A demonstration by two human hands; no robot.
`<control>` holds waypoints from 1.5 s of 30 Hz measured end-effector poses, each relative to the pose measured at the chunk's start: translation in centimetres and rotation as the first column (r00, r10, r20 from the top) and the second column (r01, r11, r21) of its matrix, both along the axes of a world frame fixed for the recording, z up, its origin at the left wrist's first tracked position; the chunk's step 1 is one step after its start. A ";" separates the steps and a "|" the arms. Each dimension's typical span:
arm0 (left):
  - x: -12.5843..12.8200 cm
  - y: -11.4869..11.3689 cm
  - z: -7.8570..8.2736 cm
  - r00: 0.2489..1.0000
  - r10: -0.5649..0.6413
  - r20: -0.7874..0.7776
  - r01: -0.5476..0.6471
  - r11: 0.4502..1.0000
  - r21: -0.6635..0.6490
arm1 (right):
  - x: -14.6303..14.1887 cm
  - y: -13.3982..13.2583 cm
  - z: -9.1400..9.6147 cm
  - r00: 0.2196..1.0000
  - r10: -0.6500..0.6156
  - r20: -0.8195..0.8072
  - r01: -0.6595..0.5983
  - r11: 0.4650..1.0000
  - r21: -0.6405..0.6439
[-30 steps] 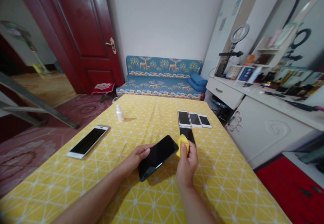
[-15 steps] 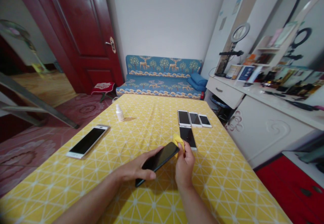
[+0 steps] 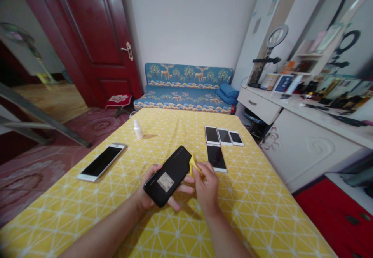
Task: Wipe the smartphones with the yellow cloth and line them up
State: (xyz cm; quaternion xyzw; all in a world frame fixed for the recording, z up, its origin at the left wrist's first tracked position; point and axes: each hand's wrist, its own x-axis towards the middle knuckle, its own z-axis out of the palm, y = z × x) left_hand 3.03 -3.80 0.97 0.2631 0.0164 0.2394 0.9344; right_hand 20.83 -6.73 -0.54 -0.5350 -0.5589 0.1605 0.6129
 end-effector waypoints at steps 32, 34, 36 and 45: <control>0.8 0.1 -0.5 0.891 0.289 -0.351 -0.335 0.939 -0.078 | -3.7 -0.9 0.0 0.787 0.168 0.594 -0.297 0.947 0.126; 1.1 -0.2 -0.6 0.889 0.220 -0.400 -0.237 0.971 0.007 | -2.7 0.0 -0.6 0.846 0.091 0.526 -0.194 0.970 0.144; 1.2 -0.4 -0.7 0.885 0.148 -0.440 -0.127 0.989 0.077 | -1.7 0.6 -1.0 0.897 0.047 0.441 -0.113 0.986 0.125; 1.4 -0.9 -0.7 0.859 0.147 -0.490 -0.029 0.970 0.240 | -1.2 0.0 0.1 0.949 0.069 0.308 -0.119 0.982 0.146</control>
